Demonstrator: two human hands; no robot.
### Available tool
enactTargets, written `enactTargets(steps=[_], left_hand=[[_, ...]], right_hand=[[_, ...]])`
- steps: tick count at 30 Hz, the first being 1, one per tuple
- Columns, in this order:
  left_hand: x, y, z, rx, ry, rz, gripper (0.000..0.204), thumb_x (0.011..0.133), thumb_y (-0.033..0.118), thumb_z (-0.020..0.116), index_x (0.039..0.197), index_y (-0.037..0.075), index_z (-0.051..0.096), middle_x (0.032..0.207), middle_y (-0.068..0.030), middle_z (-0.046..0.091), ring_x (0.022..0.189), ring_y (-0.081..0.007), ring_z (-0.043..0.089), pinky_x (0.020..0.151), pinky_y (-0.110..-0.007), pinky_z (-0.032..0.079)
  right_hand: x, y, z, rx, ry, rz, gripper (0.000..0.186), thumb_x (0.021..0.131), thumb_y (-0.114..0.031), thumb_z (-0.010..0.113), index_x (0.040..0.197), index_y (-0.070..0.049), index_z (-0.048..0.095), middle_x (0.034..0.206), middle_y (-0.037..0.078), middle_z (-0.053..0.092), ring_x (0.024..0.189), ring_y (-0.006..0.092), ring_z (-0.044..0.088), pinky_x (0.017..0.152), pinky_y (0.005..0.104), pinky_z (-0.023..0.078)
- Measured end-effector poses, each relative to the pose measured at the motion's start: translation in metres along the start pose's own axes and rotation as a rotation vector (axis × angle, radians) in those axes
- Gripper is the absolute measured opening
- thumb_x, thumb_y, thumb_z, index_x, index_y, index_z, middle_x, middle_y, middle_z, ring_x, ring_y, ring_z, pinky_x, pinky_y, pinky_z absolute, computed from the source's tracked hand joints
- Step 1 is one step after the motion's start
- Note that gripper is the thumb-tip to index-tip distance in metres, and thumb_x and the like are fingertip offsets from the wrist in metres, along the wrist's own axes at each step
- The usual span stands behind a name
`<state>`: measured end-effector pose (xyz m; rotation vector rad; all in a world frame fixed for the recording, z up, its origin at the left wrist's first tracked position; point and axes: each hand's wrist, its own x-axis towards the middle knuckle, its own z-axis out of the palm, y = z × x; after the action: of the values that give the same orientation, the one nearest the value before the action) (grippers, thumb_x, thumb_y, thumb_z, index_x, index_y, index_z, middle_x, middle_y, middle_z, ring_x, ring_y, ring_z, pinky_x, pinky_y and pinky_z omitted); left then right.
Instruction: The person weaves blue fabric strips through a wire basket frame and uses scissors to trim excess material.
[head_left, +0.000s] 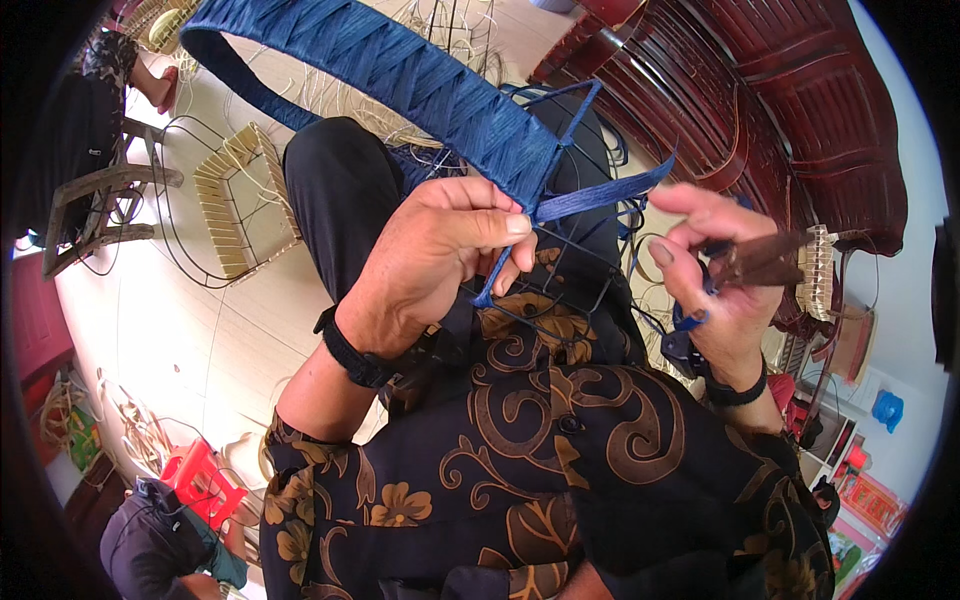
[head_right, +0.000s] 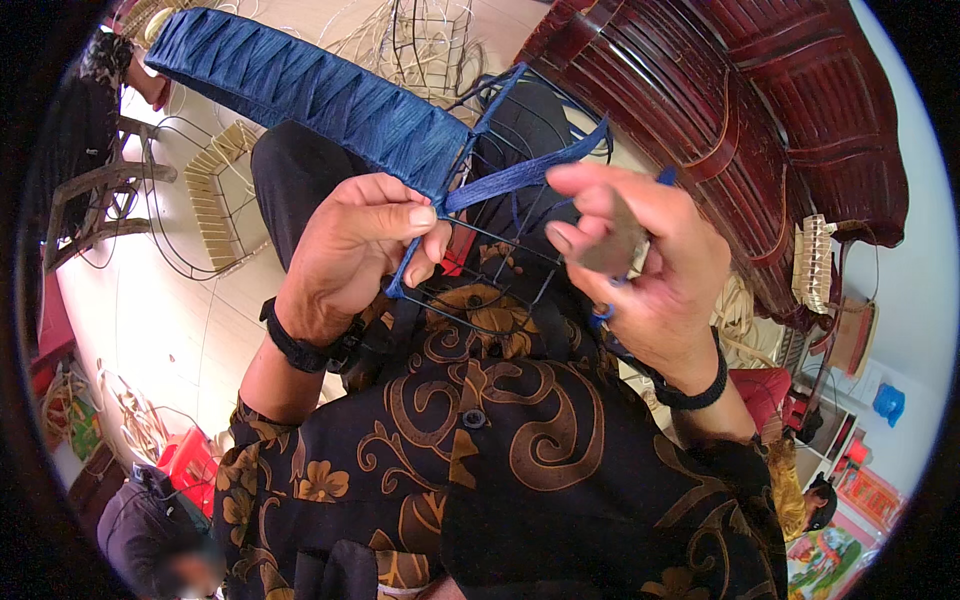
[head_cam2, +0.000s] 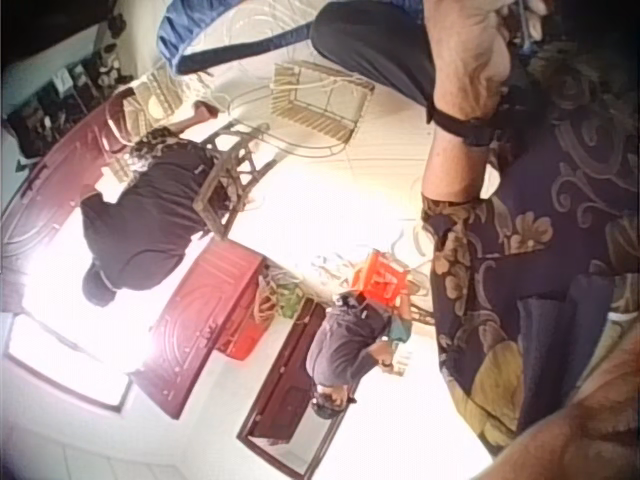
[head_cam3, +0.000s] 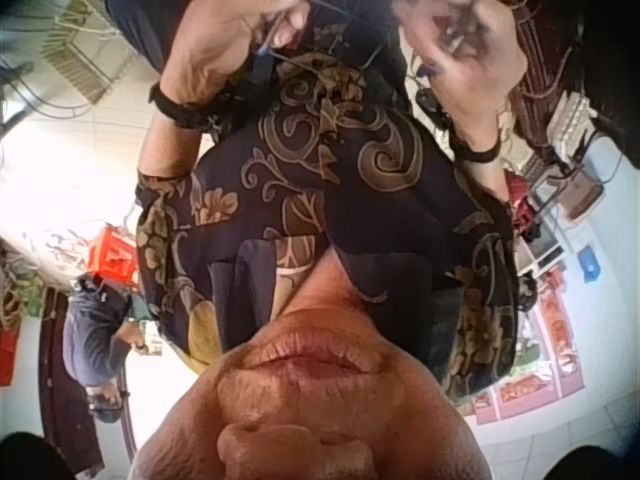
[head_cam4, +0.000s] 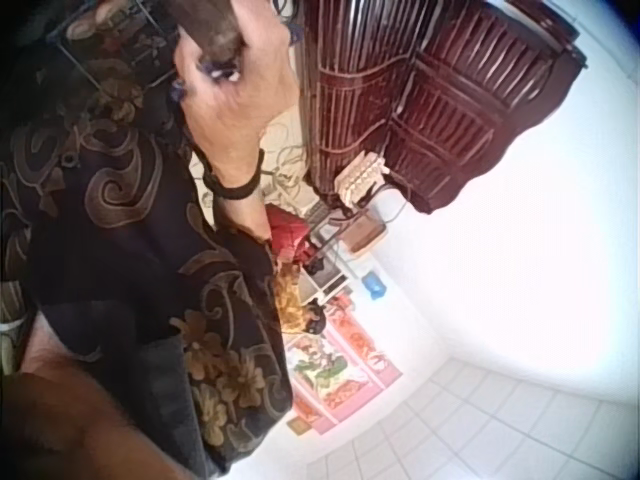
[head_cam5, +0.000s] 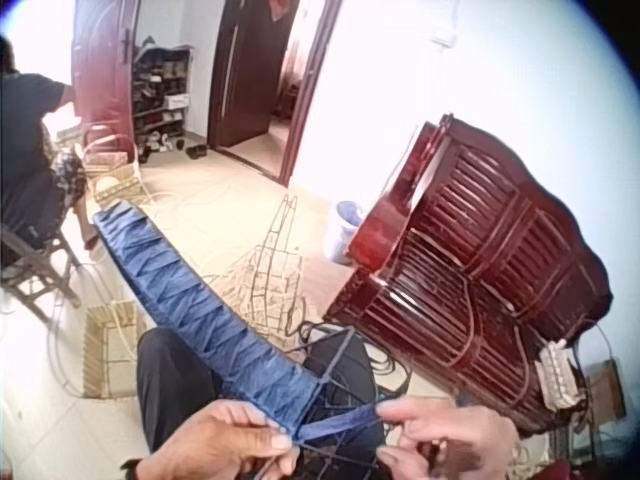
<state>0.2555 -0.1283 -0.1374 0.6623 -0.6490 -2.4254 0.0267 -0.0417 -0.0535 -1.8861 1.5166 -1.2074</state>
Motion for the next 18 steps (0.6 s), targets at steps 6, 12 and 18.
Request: enactTargets(steps=[6,12,18], left_hand=[[-0.002,0.001,0.003,0.069,0.013,0.014,0.011,0.091,0.008,0.062,0.086,-0.002,0.061,0.075,-0.0135,0.067,0.054,-0.0170,0.059,0.051,-0.025,0.042],[-0.001,-0.001,-0.004,0.023,-0.019,0.035,0.009,0.090,0.004,0.064,0.095,-0.003,0.065,0.076,-0.0184,0.066,0.060,-0.0217,0.062,0.050,-0.028,0.047],[-0.003,0.000,0.002,0.050,0.027,0.043,0.011,0.090,0.007,0.064,0.085,-0.001,0.061,0.074,-0.0126,0.067,0.054,-0.0159,0.059,0.051,-0.023,0.042]], right_hand=[[0.029,-0.021,0.024,-0.274,-0.180,-0.017,0.038,0.079,0.005,0.075,0.113,-0.002,0.060,0.102,0.010,0.070,0.069,0.0031,0.059,0.061,0.0186,0.046],[0.027,-0.013,0.038,-0.220,-0.111,0.203,0.035,0.078,0.000,0.078,0.108,-0.008,0.061,0.076,0.001,0.067,0.054,0.0062,0.058,0.053,0.0213,0.045],[0.031,-0.012,0.045,-0.100,-0.089,0.314,0.037,0.079,0.000,0.077,0.109,-0.007,0.058,0.082,0.002,0.072,0.052,0.0056,0.055,0.051,0.0221,0.043]])
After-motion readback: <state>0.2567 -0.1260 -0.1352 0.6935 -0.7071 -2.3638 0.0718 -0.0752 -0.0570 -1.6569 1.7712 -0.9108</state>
